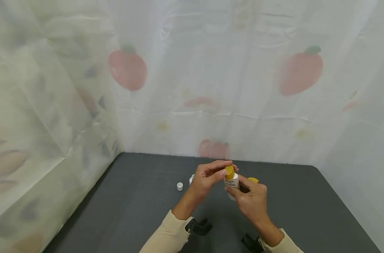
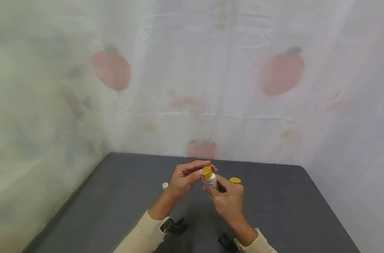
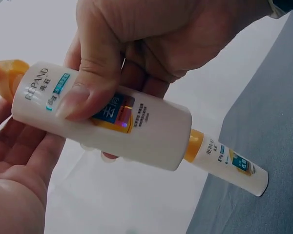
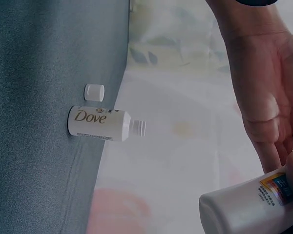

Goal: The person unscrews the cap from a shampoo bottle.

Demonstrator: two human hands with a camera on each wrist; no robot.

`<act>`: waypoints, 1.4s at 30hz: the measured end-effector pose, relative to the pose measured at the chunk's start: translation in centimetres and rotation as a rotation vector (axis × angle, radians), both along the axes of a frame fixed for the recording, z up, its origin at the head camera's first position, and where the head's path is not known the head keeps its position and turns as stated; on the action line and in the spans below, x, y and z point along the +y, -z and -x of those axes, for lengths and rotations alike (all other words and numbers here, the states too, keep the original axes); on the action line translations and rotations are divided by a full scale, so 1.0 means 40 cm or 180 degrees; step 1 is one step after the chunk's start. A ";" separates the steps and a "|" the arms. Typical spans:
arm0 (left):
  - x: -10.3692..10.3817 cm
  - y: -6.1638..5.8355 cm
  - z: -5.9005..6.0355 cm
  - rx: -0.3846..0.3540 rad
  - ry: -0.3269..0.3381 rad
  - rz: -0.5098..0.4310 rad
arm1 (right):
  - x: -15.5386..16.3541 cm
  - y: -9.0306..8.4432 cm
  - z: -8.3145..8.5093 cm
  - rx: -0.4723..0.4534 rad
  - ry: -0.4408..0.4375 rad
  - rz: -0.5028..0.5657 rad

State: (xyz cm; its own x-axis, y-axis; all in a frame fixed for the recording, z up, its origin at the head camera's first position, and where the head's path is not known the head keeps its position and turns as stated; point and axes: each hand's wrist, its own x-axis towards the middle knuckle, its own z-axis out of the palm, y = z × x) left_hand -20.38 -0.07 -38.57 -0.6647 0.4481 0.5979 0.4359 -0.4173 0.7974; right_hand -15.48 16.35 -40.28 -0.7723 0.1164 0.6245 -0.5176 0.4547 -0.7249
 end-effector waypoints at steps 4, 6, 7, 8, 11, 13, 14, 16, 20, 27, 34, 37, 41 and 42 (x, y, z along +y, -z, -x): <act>-0.005 0.003 0.003 0.0039 -0.0019 0.0011 | 0.001 0.004 0.002 0.0062 -0.0018 -0.0031; -0.006 0.004 0.003 0.0028 -0.0040 0.0016 | 0.002 0.005 0.001 0.0096 -0.0026 -0.0037; -0.005 0.005 0.003 0.0017 -0.0055 0.0024 | 0.002 0.005 0.000 0.0125 -0.0038 -0.0037; -0.005 0.006 0.003 0.0001 -0.0060 0.0023 | 0.002 0.005 0.000 0.0145 -0.0046 -0.0035; -0.003 0.006 0.003 -0.0041 -0.0118 0.0044 | 0.002 0.006 -0.002 0.0215 -0.0042 -0.0055; -0.003 0.005 0.000 -0.0077 -0.0188 0.0079 | 0.003 0.007 -0.003 0.0259 -0.0032 -0.0083; -0.003 0.003 -0.002 -0.0092 -0.0230 0.0095 | 0.003 0.008 -0.003 0.0278 -0.0021 -0.0102; -0.002 0.001 -0.006 -0.0116 -0.0305 0.0125 | 0.004 0.008 -0.004 0.0332 -0.0009 -0.0141; 0.000 -0.002 -0.013 -0.0087 -0.0416 0.0144 | 0.004 0.008 -0.006 0.0424 -0.0022 -0.0169; 0.019 -0.009 -0.020 0.0095 -0.0344 0.0015 | 0.000 0.009 -0.011 0.0506 -0.0058 -0.0200; 0.036 -0.014 -0.026 0.0246 -0.0355 -0.0036 | -0.005 0.012 -0.009 0.0655 -0.0149 -0.0197; 0.036 -0.010 -0.026 0.0306 -0.0438 -0.0030 | -0.005 0.013 -0.008 0.0700 -0.0173 -0.0168; 0.026 -0.002 -0.021 0.0284 -0.0322 -0.0082 | -0.004 0.007 -0.011 0.0483 -0.0249 -0.0042; 0.023 -0.001 -0.019 0.0273 -0.0265 -0.0114 | -0.003 0.005 -0.012 0.0395 -0.0265 0.0001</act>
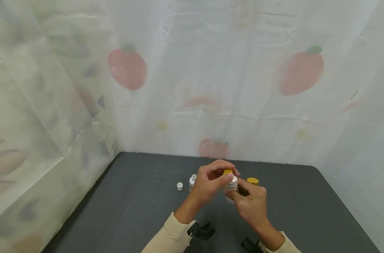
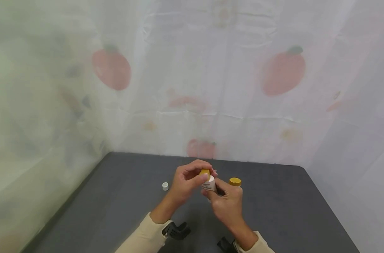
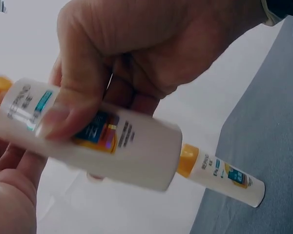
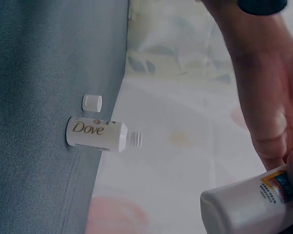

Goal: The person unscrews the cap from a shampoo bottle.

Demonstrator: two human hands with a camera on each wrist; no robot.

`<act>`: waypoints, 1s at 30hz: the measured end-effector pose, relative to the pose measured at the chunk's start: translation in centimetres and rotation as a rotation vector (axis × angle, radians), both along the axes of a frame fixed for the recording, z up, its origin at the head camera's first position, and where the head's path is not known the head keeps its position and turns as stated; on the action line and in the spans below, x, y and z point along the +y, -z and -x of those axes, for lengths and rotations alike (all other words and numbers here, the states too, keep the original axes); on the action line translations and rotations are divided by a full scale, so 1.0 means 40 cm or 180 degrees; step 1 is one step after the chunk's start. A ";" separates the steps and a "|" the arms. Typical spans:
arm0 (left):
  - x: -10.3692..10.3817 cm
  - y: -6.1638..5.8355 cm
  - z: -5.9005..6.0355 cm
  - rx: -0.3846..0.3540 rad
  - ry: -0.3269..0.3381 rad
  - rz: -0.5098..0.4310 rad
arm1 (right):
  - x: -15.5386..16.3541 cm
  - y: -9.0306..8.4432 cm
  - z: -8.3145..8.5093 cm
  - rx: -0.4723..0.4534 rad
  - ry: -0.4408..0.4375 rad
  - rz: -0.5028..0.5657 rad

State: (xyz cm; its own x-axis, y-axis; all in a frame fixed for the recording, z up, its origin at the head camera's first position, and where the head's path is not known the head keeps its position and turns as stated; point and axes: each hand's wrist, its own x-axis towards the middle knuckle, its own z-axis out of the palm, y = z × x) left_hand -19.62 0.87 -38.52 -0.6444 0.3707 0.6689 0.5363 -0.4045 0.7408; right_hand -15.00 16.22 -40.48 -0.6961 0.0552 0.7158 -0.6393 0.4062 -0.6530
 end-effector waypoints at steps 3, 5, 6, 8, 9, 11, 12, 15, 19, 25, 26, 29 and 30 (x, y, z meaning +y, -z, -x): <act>-0.009 -0.001 0.001 0.0004 0.0088 -0.0035 | 0.002 -0.006 -0.004 -0.0235 -0.0024 0.0072; -0.011 -0.002 0.002 0.0027 0.0073 -0.0025 | 0.003 -0.008 -0.006 -0.0267 -0.0024 0.0068; -0.011 -0.002 0.001 0.0027 0.0055 -0.0014 | 0.003 -0.008 -0.006 -0.0266 -0.0016 0.0058; -0.011 -0.002 0.000 0.0012 0.0014 0.0011 | 0.004 -0.008 -0.008 -0.0243 -0.0005 0.0028; -0.011 -0.002 0.000 0.0004 -0.0001 0.0012 | 0.005 -0.008 -0.008 -0.0224 0.0001 0.0010; -0.008 -0.003 -0.002 -0.0008 -0.0048 0.0022 | 0.006 -0.007 -0.010 -0.0161 0.0032 -0.0034; -0.007 -0.004 -0.003 -0.0002 -0.0054 0.0019 | 0.006 -0.007 -0.010 -0.0118 0.0046 -0.0060; 0.000 -0.008 -0.006 0.0035 -0.0033 -0.0014 | 0.006 -0.006 -0.012 0.0030 0.0082 -0.0143; 0.010 -0.010 -0.011 0.0046 0.0081 -0.0070 | 0.004 -0.005 -0.014 0.0235 0.0059 -0.0210; 0.015 -0.008 -0.019 0.0172 -0.0095 -0.0013 | 0.000 -0.005 -0.016 0.0335 0.0006 -0.0151; 0.015 -0.006 -0.019 0.0190 -0.0102 -0.0016 | 0.000 -0.006 -0.016 0.0310 0.0008 -0.0150; 0.009 0.000 -0.016 0.0241 0.0028 -0.0092 | 0.001 -0.006 -0.021 0.0109 0.0004 -0.0107; 0.007 0.002 -0.014 0.0264 0.0093 -0.0131 | 0.001 -0.007 -0.023 0.0017 0.0002 -0.0086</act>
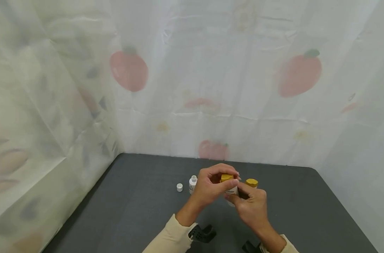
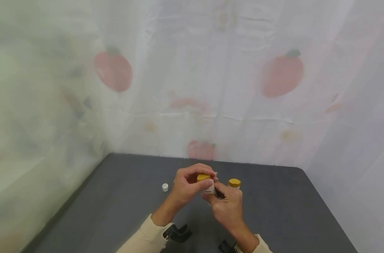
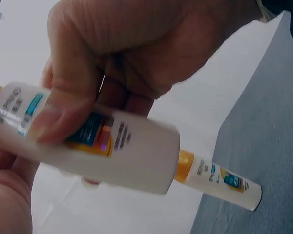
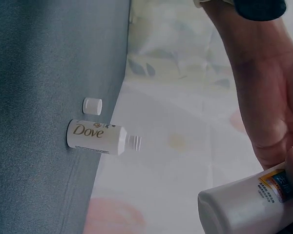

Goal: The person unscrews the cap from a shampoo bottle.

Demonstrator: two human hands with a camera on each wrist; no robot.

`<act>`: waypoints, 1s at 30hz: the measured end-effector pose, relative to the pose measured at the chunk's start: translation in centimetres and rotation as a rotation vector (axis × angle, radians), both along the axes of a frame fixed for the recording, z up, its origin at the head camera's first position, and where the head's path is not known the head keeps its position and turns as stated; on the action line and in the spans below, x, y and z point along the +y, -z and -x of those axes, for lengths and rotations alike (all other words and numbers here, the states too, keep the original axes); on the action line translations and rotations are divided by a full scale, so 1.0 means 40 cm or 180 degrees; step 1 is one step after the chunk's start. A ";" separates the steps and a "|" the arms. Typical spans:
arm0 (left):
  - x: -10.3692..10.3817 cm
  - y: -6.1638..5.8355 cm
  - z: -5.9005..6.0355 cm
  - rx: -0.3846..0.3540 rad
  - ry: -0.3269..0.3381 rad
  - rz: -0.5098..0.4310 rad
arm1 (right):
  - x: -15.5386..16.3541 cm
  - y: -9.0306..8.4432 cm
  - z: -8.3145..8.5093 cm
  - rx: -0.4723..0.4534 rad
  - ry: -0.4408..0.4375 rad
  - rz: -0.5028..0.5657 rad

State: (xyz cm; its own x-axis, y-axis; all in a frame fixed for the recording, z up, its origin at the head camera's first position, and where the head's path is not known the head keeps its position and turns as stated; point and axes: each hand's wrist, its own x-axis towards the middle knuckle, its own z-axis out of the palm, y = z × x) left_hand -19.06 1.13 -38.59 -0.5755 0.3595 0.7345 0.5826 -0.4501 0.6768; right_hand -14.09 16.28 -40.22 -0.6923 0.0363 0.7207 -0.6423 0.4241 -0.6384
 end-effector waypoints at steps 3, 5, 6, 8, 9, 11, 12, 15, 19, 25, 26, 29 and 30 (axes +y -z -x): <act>-0.011 0.006 0.008 0.0074 0.0150 -0.0063 | 0.000 -0.004 -0.003 -0.0260 0.0006 0.0071; -0.017 0.009 0.010 0.0078 0.0130 -0.0045 | 0.001 -0.007 -0.003 -0.0356 0.0014 0.0104; -0.020 0.011 0.011 0.0050 0.0096 -0.0033 | 0.001 -0.008 -0.004 -0.0387 0.0013 0.0115; -0.024 0.012 0.009 -0.0058 0.0005 0.0009 | 0.001 -0.011 -0.005 -0.0399 0.0022 0.0105; -0.024 0.012 0.008 -0.0112 -0.0047 0.0022 | 0.001 -0.011 -0.006 -0.0395 0.0020 0.0102; -0.023 0.010 0.005 -0.0204 -0.0129 0.0022 | 0.001 -0.012 -0.008 -0.0366 0.0011 0.0087; -0.022 0.009 0.004 -0.0236 -0.0137 0.0006 | 0.001 -0.011 -0.009 -0.0346 0.0006 0.0081; -0.014 0.003 0.001 -0.0217 -0.0115 -0.0024 | 0.000 -0.009 -0.011 -0.0267 -0.0005 0.0059; -0.001 -0.004 -0.003 -0.0139 0.0032 -0.0041 | 0.003 -0.001 -0.010 -0.0114 -0.0032 -0.0010; 0.006 -0.001 -0.001 -0.0005 -0.0120 0.0065 | 0.008 0.003 -0.009 -0.0155 -0.0067 0.0017; 0.005 0.002 0.001 0.0008 -0.0126 0.0070 | 0.009 0.001 -0.009 -0.0216 -0.0068 0.0047; -0.001 0.009 0.006 0.0041 -0.0058 0.0032 | 0.011 -0.006 -0.011 -0.0380 -0.0040 0.0095; -0.003 0.011 0.007 0.0025 -0.0043 0.0019 | 0.012 -0.009 -0.012 -0.0427 -0.0028 0.0103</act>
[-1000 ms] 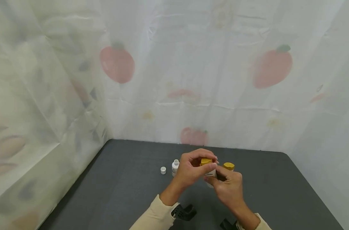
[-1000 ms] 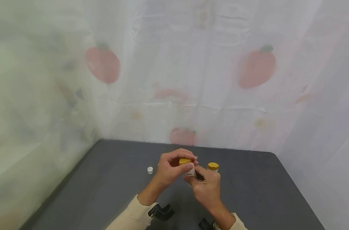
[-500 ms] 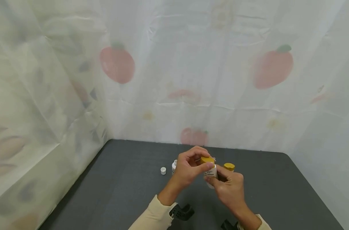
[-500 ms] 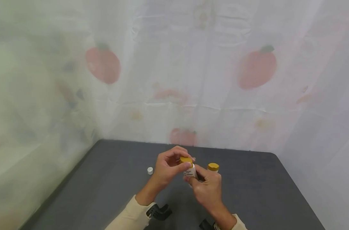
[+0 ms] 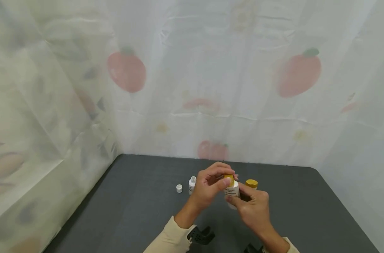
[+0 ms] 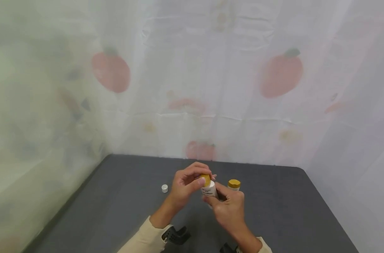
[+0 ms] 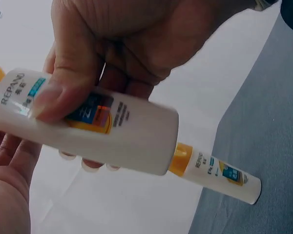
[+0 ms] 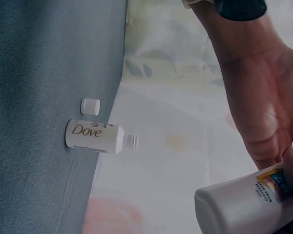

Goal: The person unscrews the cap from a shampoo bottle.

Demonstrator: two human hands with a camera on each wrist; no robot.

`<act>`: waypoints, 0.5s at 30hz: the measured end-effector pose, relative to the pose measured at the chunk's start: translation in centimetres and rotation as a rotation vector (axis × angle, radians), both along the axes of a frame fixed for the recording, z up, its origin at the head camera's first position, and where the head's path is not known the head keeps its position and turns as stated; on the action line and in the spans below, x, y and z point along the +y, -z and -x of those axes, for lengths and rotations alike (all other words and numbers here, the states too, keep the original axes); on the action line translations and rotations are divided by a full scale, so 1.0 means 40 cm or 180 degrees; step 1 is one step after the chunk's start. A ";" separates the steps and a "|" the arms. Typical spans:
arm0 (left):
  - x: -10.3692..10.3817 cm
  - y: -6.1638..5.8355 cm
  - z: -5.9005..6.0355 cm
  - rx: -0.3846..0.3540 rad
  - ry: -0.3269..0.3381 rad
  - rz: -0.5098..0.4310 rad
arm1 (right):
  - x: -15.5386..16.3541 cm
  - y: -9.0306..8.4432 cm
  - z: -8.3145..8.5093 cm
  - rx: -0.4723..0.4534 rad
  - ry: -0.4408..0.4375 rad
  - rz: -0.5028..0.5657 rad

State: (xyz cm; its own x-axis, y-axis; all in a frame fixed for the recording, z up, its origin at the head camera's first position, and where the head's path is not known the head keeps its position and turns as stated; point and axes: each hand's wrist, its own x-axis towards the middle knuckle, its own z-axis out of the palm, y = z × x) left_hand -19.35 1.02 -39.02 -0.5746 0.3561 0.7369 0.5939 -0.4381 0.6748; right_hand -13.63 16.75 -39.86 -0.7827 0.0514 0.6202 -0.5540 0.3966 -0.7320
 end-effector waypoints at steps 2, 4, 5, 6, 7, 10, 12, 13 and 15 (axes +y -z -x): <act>-0.004 0.000 -0.001 -0.0056 -0.0012 -0.0012 | 0.000 -0.004 -0.001 -0.0065 0.0021 -0.0003; -0.004 -0.003 -0.003 -0.0114 -0.0044 -0.0020 | 0.000 -0.004 -0.002 -0.0057 0.0032 -0.0034; -0.003 -0.006 -0.004 -0.0137 -0.0053 -0.0033 | 0.000 -0.003 -0.002 -0.0035 0.0021 -0.0045; -0.001 -0.010 -0.005 -0.0136 -0.0073 -0.0033 | -0.001 -0.001 -0.003 -0.0014 0.0009 -0.0059; 0.002 -0.013 -0.006 -0.0132 -0.0082 -0.0047 | -0.001 0.001 -0.003 0.0039 -0.0006 -0.0092; 0.012 -0.024 -0.009 -0.0064 -0.0077 -0.0071 | -0.003 0.008 -0.003 0.0196 -0.0076 -0.0139; 0.017 -0.028 -0.012 -0.0021 -0.0108 -0.0056 | -0.003 0.011 -0.003 0.0249 -0.0109 -0.0128; 0.018 -0.030 -0.013 -0.0015 -0.0136 -0.0036 | -0.003 0.012 -0.003 0.0265 -0.0115 -0.0122; 0.018 -0.030 -0.015 -0.0012 -0.0236 0.0045 | -0.002 0.011 -0.002 0.0247 -0.0120 -0.0087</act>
State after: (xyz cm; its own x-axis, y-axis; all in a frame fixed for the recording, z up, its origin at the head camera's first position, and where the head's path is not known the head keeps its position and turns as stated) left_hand -18.74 1.74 -37.83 -0.6026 0.3227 0.7299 0.6218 -0.3834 0.6829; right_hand -13.54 16.69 -40.32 -0.7333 0.0051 0.6799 -0.6235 0.3937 -0.6754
